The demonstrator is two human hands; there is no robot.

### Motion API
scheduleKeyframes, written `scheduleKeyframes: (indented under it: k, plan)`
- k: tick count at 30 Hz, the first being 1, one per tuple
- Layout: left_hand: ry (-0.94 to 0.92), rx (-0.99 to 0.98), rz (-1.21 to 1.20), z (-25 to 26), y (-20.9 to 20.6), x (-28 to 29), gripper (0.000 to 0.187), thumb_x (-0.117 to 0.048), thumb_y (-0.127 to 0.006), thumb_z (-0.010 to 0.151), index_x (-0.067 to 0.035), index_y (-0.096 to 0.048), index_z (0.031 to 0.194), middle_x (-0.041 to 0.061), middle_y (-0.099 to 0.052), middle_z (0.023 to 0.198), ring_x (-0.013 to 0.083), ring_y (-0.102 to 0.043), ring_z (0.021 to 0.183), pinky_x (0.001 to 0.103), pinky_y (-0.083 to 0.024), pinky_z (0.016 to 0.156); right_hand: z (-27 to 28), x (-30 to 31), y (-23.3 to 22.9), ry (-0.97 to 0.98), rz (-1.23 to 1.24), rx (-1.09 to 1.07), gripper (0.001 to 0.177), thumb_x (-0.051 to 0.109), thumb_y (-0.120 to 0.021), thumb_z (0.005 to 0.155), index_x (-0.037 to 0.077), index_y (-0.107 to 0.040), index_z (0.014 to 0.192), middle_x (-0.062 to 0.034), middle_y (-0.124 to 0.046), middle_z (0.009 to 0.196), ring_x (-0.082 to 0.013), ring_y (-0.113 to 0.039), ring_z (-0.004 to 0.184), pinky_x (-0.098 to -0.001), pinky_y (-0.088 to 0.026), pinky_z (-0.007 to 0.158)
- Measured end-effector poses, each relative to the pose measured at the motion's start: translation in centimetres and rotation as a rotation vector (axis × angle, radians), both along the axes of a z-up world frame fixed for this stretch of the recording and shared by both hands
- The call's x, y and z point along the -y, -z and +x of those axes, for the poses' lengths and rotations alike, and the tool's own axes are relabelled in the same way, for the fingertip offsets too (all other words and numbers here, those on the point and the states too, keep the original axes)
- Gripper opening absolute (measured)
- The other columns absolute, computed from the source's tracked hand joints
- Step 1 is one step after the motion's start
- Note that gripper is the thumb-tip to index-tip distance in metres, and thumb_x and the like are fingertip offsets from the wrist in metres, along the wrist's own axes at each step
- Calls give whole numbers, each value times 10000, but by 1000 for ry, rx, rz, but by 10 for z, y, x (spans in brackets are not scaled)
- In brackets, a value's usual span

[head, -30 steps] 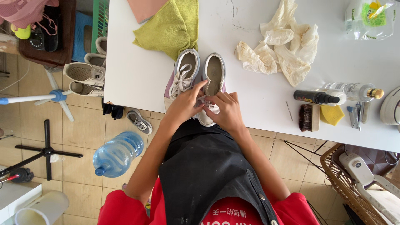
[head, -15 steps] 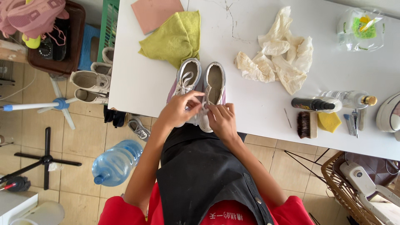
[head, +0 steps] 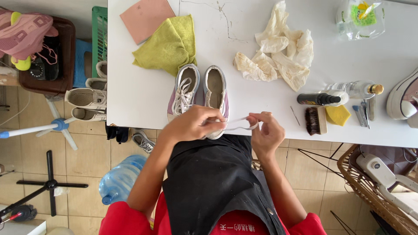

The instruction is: The person threads white shoelaces through the eyelets of a pair of white and purple sneakers placed on a white table. They pull the laces through each eyelet and adjust the length, working on both shoes.

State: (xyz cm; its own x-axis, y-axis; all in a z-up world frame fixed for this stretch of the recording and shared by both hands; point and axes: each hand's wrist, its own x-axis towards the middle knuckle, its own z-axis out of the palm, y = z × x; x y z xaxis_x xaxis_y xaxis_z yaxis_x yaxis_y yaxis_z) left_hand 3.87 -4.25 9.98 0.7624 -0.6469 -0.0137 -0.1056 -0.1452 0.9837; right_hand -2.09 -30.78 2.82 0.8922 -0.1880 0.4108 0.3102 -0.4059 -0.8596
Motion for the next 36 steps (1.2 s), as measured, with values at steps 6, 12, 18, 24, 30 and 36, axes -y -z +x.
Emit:
scheduleKeyframes:
  k: [6, 12, 18, 24, 30, 36]
  plan:
    - [-104, 284, 750, -13, 76, -56, 165, -150, -673, 1104, -75, -817, 1134, 130, -721, 1098, 324, -721, 1106, 389, -586, 962, 14, 11, 6, 104, -31, -278, 57, 54, -801, 1115, 30, -848, 1095, -75, -794, 837, -114, -560, 696, -320, -418, 641]
    - [-55, 227, 244, -6, -5, 12, 603, -95, -827, 999, 20, -615, 1552, 301, -707, 1402, 469, -673, 1329, 585, -502, 1206, 17, -29, 14, -193, 1, -350, 42, 185, -922, 951, 216, -895, 964, 7, -782, 729, -94, -636, 655, -260, -442, 633]
    - [-67, 69, 250, 9, 30, -8, 81, -63, -787, 1030, -39, -823, 1099, 139, -812, 900, 264, -784, 755, 371, -632, 784, 25, -28, 11, -153, 56, -436, 35, 172, -882, 984, 204, -897, 989, 52, -759, 689, -48, -477, 576, -227, -400, 564]
    - [-131, 99, 715, -1, 69, -57, 68, -118, -780, 1002, -128, -787, 935, 102, -778, 864, 362, -783, 906, 450, -628, 865, 32, -11, 16, -86, 79, -503, 37, 202, -862, 1037, 170, -878, 1026, 18, -803, 733, -59, -558, 602, -214, -384, 573]
    - [-137, 131, 561, -1, 34, -20, 586, -60, -896, 894, -81, -723, 1453, 165, -771, 1271, 368, -739, 1219, 492, -589, 1090, 35, -36, 16, -233, 142, -547, 66, 160, -888, 978, 179, -891, 1041, 40, -742, 638, 7, -433, 620, -159, -348, 579]
    - [-185, 84, 274, 6, 63, 6, 284, -60, -857, 958, -96, -812, 1236, 122, -849, 940, 354, -823, 934, 450, -661, 855, 40, -46, 11, -321, 209, -564, 85, 122, -901, 962, 100, -868, 1036, -9, -749, 662, -35, -551, 688, -184, -386, 596]
